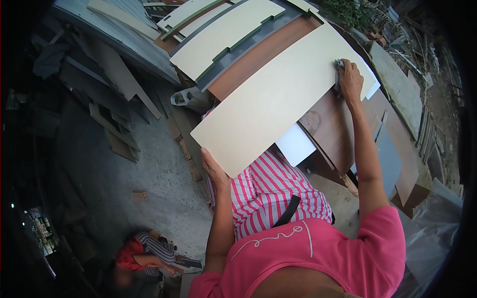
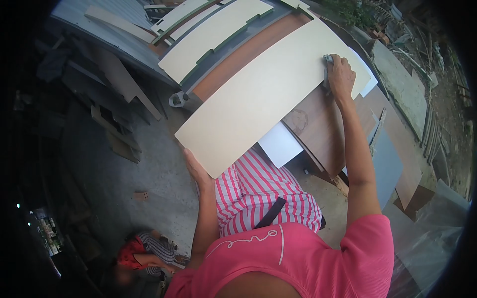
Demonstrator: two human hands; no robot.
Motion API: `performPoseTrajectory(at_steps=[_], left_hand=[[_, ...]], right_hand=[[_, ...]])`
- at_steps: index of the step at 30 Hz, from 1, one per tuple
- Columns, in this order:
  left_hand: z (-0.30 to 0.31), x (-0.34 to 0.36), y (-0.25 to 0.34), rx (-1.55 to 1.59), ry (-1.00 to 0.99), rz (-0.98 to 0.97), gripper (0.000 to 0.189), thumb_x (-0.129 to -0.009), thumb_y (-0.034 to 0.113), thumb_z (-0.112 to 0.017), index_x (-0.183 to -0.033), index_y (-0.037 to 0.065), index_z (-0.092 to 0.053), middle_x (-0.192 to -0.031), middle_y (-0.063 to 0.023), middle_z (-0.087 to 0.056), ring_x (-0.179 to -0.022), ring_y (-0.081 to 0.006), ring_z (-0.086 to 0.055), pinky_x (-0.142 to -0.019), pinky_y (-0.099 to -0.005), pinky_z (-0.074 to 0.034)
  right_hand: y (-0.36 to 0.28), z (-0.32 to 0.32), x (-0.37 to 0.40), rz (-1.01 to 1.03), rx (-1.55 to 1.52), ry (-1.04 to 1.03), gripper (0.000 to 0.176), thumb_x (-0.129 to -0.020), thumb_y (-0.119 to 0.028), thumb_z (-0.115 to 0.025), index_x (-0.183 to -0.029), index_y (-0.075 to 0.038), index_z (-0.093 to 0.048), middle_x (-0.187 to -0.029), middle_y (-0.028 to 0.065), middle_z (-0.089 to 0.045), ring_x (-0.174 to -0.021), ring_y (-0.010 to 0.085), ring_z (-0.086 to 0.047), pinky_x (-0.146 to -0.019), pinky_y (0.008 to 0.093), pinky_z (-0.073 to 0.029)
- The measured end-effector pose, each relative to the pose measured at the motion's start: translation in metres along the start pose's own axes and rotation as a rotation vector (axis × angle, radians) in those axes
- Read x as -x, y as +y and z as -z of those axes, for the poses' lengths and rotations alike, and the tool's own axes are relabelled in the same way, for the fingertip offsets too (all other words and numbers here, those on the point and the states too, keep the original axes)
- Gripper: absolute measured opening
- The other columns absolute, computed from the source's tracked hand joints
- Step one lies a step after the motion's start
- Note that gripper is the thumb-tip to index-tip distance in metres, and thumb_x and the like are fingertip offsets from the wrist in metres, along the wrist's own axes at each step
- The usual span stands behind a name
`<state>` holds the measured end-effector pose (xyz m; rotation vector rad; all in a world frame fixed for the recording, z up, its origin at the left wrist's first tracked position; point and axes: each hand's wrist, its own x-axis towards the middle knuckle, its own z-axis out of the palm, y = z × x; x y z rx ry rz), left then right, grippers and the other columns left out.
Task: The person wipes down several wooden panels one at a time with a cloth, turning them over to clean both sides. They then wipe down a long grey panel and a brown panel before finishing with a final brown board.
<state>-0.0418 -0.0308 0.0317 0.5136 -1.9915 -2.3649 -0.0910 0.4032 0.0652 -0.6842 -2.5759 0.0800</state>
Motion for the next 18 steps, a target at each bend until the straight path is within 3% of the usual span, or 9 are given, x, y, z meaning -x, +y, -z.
performPoseTrajectory(at_steps=[12, 13, 18], left_hand=[[-0.005, 0.002, 0.003, 0.021, 0.027, -0.017, 0.059, -0.097, 0.047, -0.030, -0.124, -0.004, -0.044, -0.114, -0.0163, -0.055, -0.099, -0.0234, -0.059, -0.080, -0.0313, -0.050], [-0.004, 0.001, 0.002, 0.025, 0.026, -0.016, 0.059, -0.097, 0.047, -0.030, -0.124, -0.004, -0.044, -0.114, -0.0163, -0.055, -0.099, -0.0234, -0.059, -0.080, -0.0313, -0.050], [-0.005, 0.003, 0.007, 0.023, -0.005, -0.016, 0.060, -0.097, 0.047, -0.030, -0.126, -0.004, -0.042, -0.118, -0.0168, -0.052, -0.105, -0.0247, -0.056, -0.086, -0.0330, -0.047]], right_hand=[[0.100, -0.027, -0.055, -0.285, 0.116, 0.125, 0.033, -0.089, -0.031, -0.050, -0.117, -0.013, -0.054, -0.110, 0.0163, -0.059, -0.098, 0.0355, -0.059, -0.080, 0.0479, -0.046], [0.106, -0.027, -0.059, -0.381, 0.131, 0.045, 0.034, -0.089, -0.031, -0.049, -0.118, -0.014, -0.054, -0.112, 0.0164, -0.059, -0.102, 0.0356, -0.058, -0.082, 0.0481, -0.045], [0.125, -0.012, -0.052, -0.458, 0.147, 0.055, 0.034, -0.088, -0.030, -0.049, -0.118, -0.014, -0.055, -0.111, 0.0163, -0.059, -0.103, 0.0360, -0.058, -0.083, 0.0457, -0.046]])
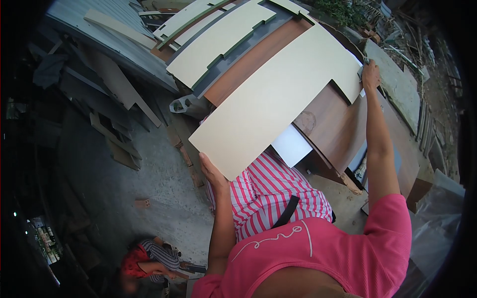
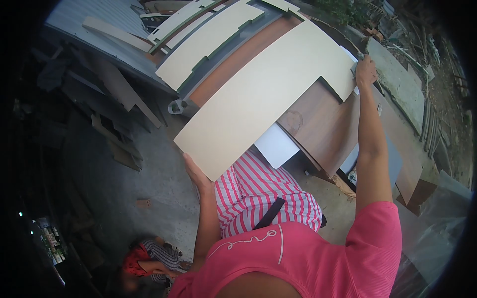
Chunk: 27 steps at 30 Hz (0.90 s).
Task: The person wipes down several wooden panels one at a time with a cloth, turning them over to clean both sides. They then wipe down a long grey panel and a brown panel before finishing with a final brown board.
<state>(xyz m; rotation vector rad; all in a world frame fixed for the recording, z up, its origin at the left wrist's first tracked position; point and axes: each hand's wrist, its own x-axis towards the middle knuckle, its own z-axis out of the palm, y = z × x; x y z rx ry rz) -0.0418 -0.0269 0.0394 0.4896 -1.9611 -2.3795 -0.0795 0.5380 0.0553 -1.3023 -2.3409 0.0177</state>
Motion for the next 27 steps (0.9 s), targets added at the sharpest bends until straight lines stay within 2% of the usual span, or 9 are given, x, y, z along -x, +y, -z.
performPoseTrajectory(at_steps=[4, 7, 8, 11, 12, 16, 18, 24, 27], left_hand=[[-0.005, 0.003, 0.009, -0.016, 0.021, 0.015, 0.060, -0.097, 0.047, -0.030, -0.128, -0.004, -0.040, -0.121, -0.0173, -0.050, -0.107, -0.0255, -0.055, -0.087, -0.0332, -0.046], [0.002, 0.003, 0.007, -0.106, -0.033, 0.038, 0.060, -0.097, 0.047, -0.030, -0.129, -0.003, -0.039, -0.124, -0.0173, -0.048, -0.109, -0.0253, -0.053, -0.087, -0.0331, -0.046], [0.002, 0.003, 0.005, -0.076, -0.027, 0.052, 0.059, -0.097, 0.046, -0.030, -0.129, -0.003, -0.038, -0.124, -0.0173, -0.048, -0.110, -0.0254, -0.053, -0.088, -0.0331, -0.046], [0.000, 0.001, 0.002, -0.018, -0.028, 0.055, 0.059, -0.097, 0.046, -0.030, -0.130, -0.003, -0.038, -0.125, -0.0173, -0.047, -0.110, -0.0255, -0.053, -0.088, -0.0329, -0.046], [0.000, 0.001, 0.002, 0.006, -0.024, 0.045, 0.059, -0.097, 0.046, -0.030, -0.130, -0.002, -0.038, -0.125, -0.0172, -0.047, -0.110, -0.0254, -0.053, -0.088, -0.0328, -0.046], [0.006, -0.002, -0.009, 0.046, -0.011, 0.069, 0.059, -0.097, 0.046, -0.030, -0.129, -0.003, -0.039, -0.124, -0.0176, -0.048, -0.109, -0.0258, -0.054, -0.087, -0.0332, -0.047], [0.008, -0.006, -0.017, 0.019, 0.027, -0.022, 0.057, -0.097, 0.047, -0.032, -0.115, -0.004, -0.047, -0.103, -0.0163, -0.056, -0.089, -0.0223, -0.060, -0.072, -0.0315, -0.050], [0.005, -0.004, -0.012, -0.001, 0.046, -0.030, 0.055, -0.097, 0.047, -0.032, -0.111, -0.004, -0.048, -0.101, -0.0156, -0.056, -0.086, -0.0216, -0.059, -0.071, -0.0315, -0.050], [0.004, -0.005, -0.012, 0.064, 0.024, -0.002, 0.056, -0.097, 0.047, -0.033, -0.114, -0.004, -0.048, -0.103, -0.0162, -0.056, -0.089, -0.0222, -0.060, -0.072, -0.0320, -0.050]], right_hand=[[-0.014, 0.031, 0.022, -0.004, -0.103, 0.114, 0.034, -0.086, -0.025, -0.055, -0.118, -0.015, -0.054, -0.110, 0.0174, -0.056, -0.099, 0.0365, -0.058, -0.082, 0.0441, -0.047], [-0.047, 0.048, 0.057, 0.221, -0.339, 0.179, 0.036, -0.085, -0.025, -0.057, -0.118, -0.013, -0.048, -0.116, 0.0178, -0.052, -0.096, 0.0378, -0.059, -0.080, 0.0441, -0.048], [-0.062, 0.054, 0.072, 0.267, -0.392, 0.136, 0.035, -0.085, -0.025, -0.057, -0.117, -0.013, -0.048, -0.114, 0.0169, -0.052, -0.094, 0.0377, -0.059, -0.078, 0.0438, -0.048], [-0.092, 0.052, 0.107, 0.348, -0.283, -0.126, 0.028, -0.084, -0.020, -0.057, -0.111, -0.011, -0.053, -0.106, 0.0147, -0.055, -0.091, 0.0356, -0.059, -0.077, 0.0436, -0.049], [-0.096, 0.047, 0.113, 0.375, -0.245, -0.062, 0.027, -0.083, -0.018, -0.057, -0.110, -0.011, -0.053, -0.104, 0.0138, -0.056, -0.091, 0.0336, -0.059, -0.077, 0.0431, -0.049], [-0.084, 0.047, 0.119, 0.315, -0.269, -0.088, 0.026, -0.082, -0.015, -0.056, -0.108, -0.011, -0.054, -0.102, 0.0131, -0.057, -0.091, 0.0327, -0.059, -0.076, 0.0430, -0.048], [-0.069, 0.050, 0.124, 0.318, -0.268, -0.081, 0.026, -0.082, -0.015, -0.055, -0.108, -0.011, -0.054, -0.102, 0.0132, -0.057, -0.091, 0.0326, -0.059, -0.076, 0.0430, -0.048], [-0.014, 0.068, 0.144, 0.209, -0.253, -0.061, 0.024, -0.083, -0.015, -0.053, -0.106, -0.007, -0.054, -0.100, 0.0155, -0.058, -0.092, 0.0350, -0.058, -0.078, 0.0429, -0.045], [0.006, 0.069, 0.137, 0.156, -0.301, -0.144, 0.030, -0.084, -0.015, -0.052, -0.112, -0.004, -0.053, -0.108, 0.0194, -0.057, -0.099, 0.0358, -0.056, -0.084, 0.0415, -0.043]])
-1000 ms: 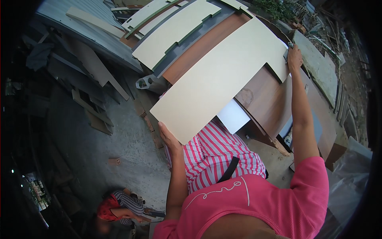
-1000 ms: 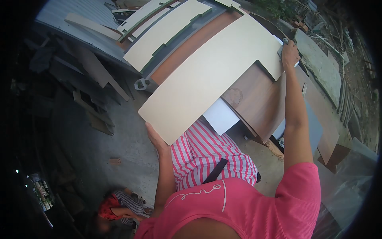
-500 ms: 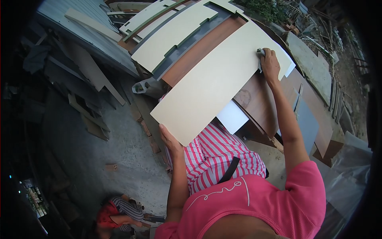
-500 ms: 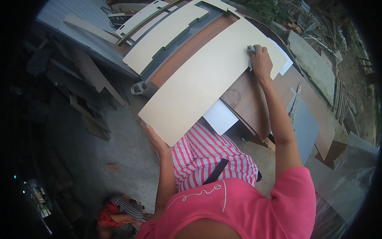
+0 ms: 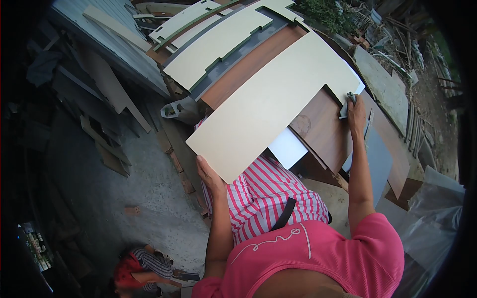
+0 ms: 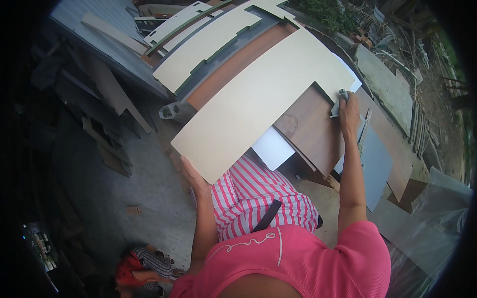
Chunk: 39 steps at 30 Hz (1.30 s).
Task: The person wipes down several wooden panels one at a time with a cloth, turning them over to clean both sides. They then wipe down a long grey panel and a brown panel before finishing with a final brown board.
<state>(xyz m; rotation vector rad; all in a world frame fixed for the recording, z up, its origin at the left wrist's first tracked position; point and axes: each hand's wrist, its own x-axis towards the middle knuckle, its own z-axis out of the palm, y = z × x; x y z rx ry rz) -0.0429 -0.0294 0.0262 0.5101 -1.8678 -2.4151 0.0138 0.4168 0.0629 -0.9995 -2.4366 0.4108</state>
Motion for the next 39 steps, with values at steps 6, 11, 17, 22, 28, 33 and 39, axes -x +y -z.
performPoseTrajectory(at_steps=[6, 11, 17, 22, 28, 33, 39], left_hand=[[-0.002, 0.001, 0.001, 0.074, 0.003, 0.039, 0.060, -0.096, 0.048, -0.032, -0.123, -0.005, -0.044, -0.111, -0.0184, -0.055, -0.095, -0.0244, -0.060, -0.075, -0.0322, -0.051], [-0.006, 0.004, 0.007, 0.010, 0.015, 0.024, 0.060, -0.096, 0.048, -0.033, -0.124, -0.004, -0.043, -0.112, -0.0185, -0.054, -0.096, -0.0243, -0.060, -0.074, -0.0321, -0.052], [-0.003, 0.007, 0.016, -0.063, -0.044, 0.066, 0.064, -0.096, 0.050, -0.033, -0.130, -0.004, -0.036, -0.125, -0.0197, -0.047, -0.111, -0.0271, -0.052, -0.088, -0.0341, -0.047], [-0.002, 0.007, 0.014, -0.065, -0.041, 0.066, 0.063, -0.096, 0.050, -0.033, -0.129, -0.004, -0.037, -0.124, -0.0194, -0.047, -0.109, -0.0265, -0.053, -0.087, -0.0336, -0.047], [-0.003, 0.005, 0.013, -0.041, -0.033, 0.081, 0.062, -0.096, 0.049, -0.032, -0.130, -0.003, -0.036, -0.123, -0.0182, -0.048, -0.108, -0.0258, -0.054, -0.086, -0.0337, -0.047], [-0.008, 0.006, 0.014, 0.003, -0.037, 0.058, 0.060, -0.097, 0.046, -0.030, -0.133, -0.002, -0.035, -0.126, -0.0178, -0.047, -0.109, -0.0259, -0.054, -0.087, -0.0337, -0.047], [-0.003, 0.006, 0.013, -0.070, -0.061, 0.025, 0.059, -0.098, 0.045, -0.030, -0.132, -0.003, -0.035, -0.124, -0.0184, -0.048, -0.109, -0.0263, -0.055, -0.086, -0.0336, -0.048]], right_hand=[[-0.042, -0.012, -0.021, 0.093, -0.170, 0.165, 0.034, -0.085, -0.015, -0.055, -0.118, -0.009, -0.052, -0.108, 0.0184, -0.056, -0.100, 0.0330, -0.055, -0.086, 0.0399, -0.044], [-0.061, -0.051, -0.035, 0.269, -0.117, 0.178, 0.024, -0.084, -0.013, -0.056, -0.108, -0.010, -0.056, -0.103, 0.0159, -0.056, -0.093, 0.0337, -0.057, -0.080, 0.0403, -0.046], [-0.014, -0.049, -0.060, 0.173, -0.008, 0.256, 0.021, -0.083, -0.012, -0.054, -0.103, -0.009, -0.059, -0.100, 0.0175, -0.057, -0.092, 0.0346, -0.057, -0.080, 0.0424, -0.045], [0.032, -0.029, -0.072, -0.109, 0.027, 0.230, 0.024, -0.084, -0.017, -0.054, -0.106, -0.009, -0.059, -0.106, 0.0208, -0.055, -0.097, 0.0368, -0.055, -0.084, 0.0432, -0.044], [-0.012, -0.024, -0.086, -0.011, -0.154, 0.248, 0.032, -0.084, -0.019, -0.055, -0.114, -0.007, -0.057, -0.109, 0.0214, -0.055, -0.102, 0.0355, -0.054, -0.088, 0.0417, -0.042], [-0.058, -0.075, -0.075, 0.404, -0.007, 0.132, 0.030, -0.085, -0.013, -0.055, -0.115, -0.016, -0.061, -0.106, 0.0161, -0.056, -0.097, 0.0317, -0.055, -0.085, 0.0394, -0.045], [-0.033, -0.076, -0.106, 0.256, 0.061, 0.218, 0.029, -0.088, -0.016, -0.052, -0.115, -0.021, -0.063, -0.108, 0.0151, -0.057, -0.095, 0.0318, -0.057, -0.082, 0.0402, -0.047]])
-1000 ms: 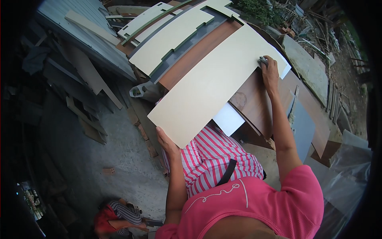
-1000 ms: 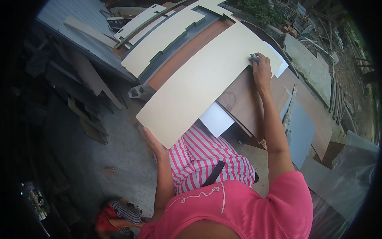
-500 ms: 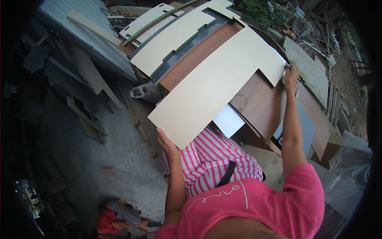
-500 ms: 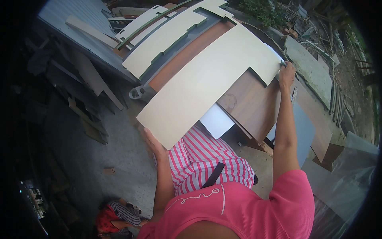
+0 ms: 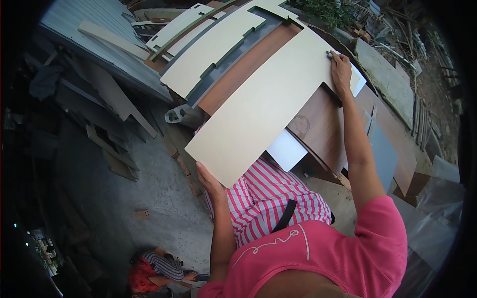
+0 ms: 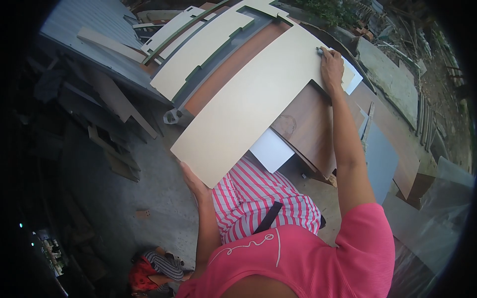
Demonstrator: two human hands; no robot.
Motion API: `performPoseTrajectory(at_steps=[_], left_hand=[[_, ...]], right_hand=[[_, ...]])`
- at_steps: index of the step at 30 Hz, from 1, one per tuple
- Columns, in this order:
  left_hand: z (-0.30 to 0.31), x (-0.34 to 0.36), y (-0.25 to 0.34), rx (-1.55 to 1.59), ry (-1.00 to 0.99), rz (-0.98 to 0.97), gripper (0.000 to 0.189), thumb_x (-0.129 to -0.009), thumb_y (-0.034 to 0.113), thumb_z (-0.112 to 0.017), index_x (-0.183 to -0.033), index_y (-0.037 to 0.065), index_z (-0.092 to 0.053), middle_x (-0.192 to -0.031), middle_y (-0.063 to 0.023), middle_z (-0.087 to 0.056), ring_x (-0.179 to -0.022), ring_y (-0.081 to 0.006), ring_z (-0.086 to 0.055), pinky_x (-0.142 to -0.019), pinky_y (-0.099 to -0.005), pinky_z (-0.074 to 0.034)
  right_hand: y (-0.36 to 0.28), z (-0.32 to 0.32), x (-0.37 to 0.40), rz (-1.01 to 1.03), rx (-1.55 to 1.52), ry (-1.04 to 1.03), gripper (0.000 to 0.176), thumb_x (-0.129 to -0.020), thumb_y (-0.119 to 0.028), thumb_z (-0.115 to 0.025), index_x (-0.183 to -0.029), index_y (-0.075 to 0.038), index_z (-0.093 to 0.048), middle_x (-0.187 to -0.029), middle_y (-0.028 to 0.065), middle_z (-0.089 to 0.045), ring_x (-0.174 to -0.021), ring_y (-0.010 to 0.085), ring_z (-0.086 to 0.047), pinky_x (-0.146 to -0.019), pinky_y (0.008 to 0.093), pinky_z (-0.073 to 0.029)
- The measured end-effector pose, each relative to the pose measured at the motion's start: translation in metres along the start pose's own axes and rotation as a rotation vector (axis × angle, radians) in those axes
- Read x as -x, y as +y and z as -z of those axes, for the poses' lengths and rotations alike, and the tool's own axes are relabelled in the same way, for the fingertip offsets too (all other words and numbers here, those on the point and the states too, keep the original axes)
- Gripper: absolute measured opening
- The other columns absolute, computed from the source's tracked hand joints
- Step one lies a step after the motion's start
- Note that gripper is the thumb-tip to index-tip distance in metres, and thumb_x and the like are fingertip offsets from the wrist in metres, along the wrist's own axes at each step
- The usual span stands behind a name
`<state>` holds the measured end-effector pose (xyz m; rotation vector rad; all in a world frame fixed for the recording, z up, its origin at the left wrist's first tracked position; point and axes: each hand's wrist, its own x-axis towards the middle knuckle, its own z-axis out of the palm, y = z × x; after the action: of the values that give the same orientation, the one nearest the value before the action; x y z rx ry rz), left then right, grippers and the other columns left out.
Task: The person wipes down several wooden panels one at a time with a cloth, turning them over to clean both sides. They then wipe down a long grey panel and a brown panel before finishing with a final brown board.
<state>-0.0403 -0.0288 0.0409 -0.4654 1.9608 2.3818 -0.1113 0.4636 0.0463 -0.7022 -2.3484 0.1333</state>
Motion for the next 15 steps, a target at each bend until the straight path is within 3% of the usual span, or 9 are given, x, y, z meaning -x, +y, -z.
performPoseTrajectory(at_steps=[4, 6, 10, 12, 15], left_hand=[[-0.001, 0.001, 0.002, 0.017, 0.012, 0.030, 0.059, -0.097, 0.046, -0.031, -0.130, -0.003, -0.037, -0.123, -0.0189, -0.049, -0.107, -0.0261, -0.055, -0.085, -0.0337, -0.049], [-0.006, 0.001, 0.001, 0.042, 0.109, -0.009, 0.058, -0.096, 0.048, -0.033, -0.119, -0.004, -0.045, -0.107, -0.0173, -0.055, -0.091, -0.0227, -0.060, -0.072, -0.0317, -0.051], [0.003, -0.004, -0.012, 0.100, 0.042, -0.007, 0.058, -0.096, 0.048, -0.033, -0.119, -0.004, -0.045, -0.107, -0.0167, -0.056, -0.091, -0.0223, -0.060, -0.072, -0.0315, -0.051], [0.005, -0.008, -0.018, 0.120, 0.026, -0.019, 0.058, -0.097, 0.047, -0.033, -0.119, -0.004, -0.047, -0.106, -0.0165, -0.056, -0.092, -0.0225, -0.059, -0.074, -0.0318, -0.049], [0.010, -0.015, -0.030, 0.031, 0.030, -0.096, 0.058, -0.097, 0.046, -0.032, -0.117, -0.005, -0.049, -0.105, -0.0171, -0.057, -0.092, -0.0237, -0.059, -0.077, -0.0321, -0.047]], right_hand=[[0.053, 0.001, 0.001, -0.187, 0.144, -0.023, 0.031, -0.088, -0.024, -0.051, -0.117, -0.022, -0.061, -0.112, 0.0160, -0.056, -0.100, 0.0331, -0.055, -0.086, 0.0418, -0.046], [0.075, 0.005, 0.009, -0.342, 0.171, -0.021, 0.032, -0.088, -0.027, -0.051, -0.118, -0.022, -0.061, -0.112, 0.0163, -0.055, -0.101, 0.0339, -0.055, -0.087, 0.0426, -0.045], [0.102, 0.017, 0.030, -0.485, 0.119, 0.034, 0.033, -0.088, -0.026, -0.051, -0.118, -0.019, -0.061, -0.111, 0.0189, -0.055, -0.102, 0.0354, -0.054, -0.088, 0.0432, -0.043], [0.112, 0.022, 0.033, -0.453, 0.122, 0.056, 0.032, -0.088, -0.024, -0.052, -0.118, -0.017, -0.061, -0.110, 0.0200, -0.054, -0.103, 0.0349, -0.054, -0.088, 0.0427, -0.043], [0.058, 0.052, 0.025, -0.291, 0.029, 0.092, 0.030, -0.090, -0.018, -0.050, -0.118, -0.014, -0.061, -0.105, 0.0186, -0.054, -0.101, 0.0321, -0.053, -0.087, 0.0386, -0.043]])
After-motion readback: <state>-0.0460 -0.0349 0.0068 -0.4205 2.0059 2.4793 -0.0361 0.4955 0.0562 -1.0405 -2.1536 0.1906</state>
